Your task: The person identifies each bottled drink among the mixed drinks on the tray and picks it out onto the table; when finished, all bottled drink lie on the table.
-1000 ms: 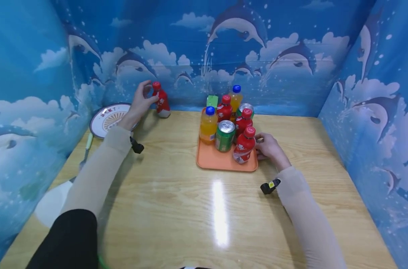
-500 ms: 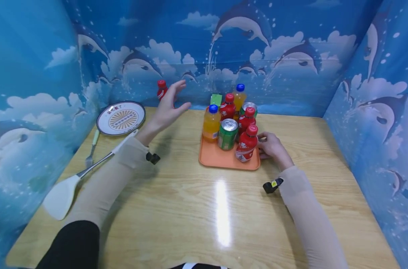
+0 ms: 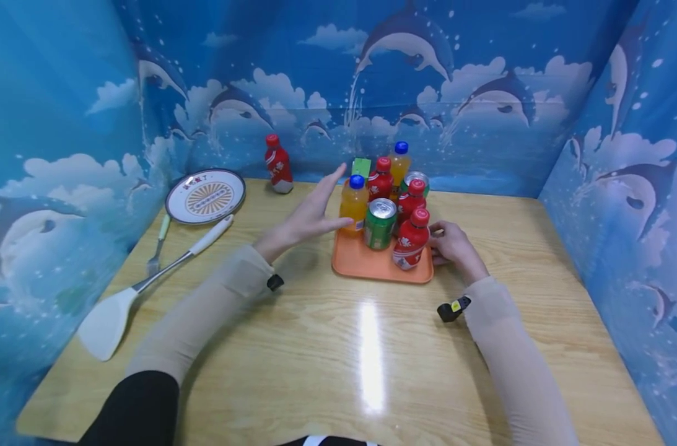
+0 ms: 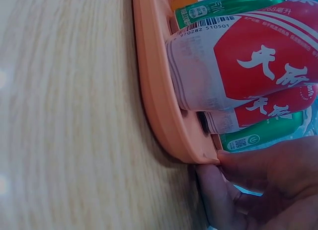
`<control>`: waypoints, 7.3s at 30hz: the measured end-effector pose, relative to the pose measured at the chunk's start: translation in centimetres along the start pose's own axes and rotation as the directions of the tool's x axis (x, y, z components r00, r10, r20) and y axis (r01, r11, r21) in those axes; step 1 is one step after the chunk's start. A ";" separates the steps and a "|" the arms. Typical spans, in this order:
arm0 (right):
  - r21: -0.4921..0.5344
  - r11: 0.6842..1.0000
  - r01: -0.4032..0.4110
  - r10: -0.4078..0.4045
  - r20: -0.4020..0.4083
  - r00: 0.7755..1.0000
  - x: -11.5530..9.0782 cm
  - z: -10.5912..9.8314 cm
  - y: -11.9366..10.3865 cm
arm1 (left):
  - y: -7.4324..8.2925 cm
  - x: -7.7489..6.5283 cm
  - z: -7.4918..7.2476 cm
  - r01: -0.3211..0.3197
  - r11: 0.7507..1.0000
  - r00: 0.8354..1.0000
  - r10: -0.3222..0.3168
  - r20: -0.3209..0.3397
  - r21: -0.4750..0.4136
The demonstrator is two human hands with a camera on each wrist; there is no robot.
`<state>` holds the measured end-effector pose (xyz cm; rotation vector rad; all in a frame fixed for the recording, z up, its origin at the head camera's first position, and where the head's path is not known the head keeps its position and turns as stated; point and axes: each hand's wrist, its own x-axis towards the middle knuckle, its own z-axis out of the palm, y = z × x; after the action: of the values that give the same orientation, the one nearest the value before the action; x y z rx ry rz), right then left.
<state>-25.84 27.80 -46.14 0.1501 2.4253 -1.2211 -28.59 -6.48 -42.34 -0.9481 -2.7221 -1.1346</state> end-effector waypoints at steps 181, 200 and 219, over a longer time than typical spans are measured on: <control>-0.024 1.000 0.000 0.000 -0.020 1.000 0.5 -0.1 0.2 | -0.2 4.4 -4.0 0.102 0.995 0.929 -0.100 -0.358 -0.012; -0.033 0.999 -0.023 0.023 -0.022 1.000 0.4 0.2 0.1 | 7.1 2.1 3.3 -0.127 0.977 0.991 0.120 0.050 0.173; -0.040 0.999 0.012 -0.012 -0.003 1.000 0.5 0.1 0.4 | 8.6 1.7 8.3 -0.138 0.896 0.984 0.074 0.163 0.423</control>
<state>-26.12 27.92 -46.70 0.1266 2.4549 -1.1780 -23.69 4.55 -42.51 -1.1178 -2.8048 -0.4199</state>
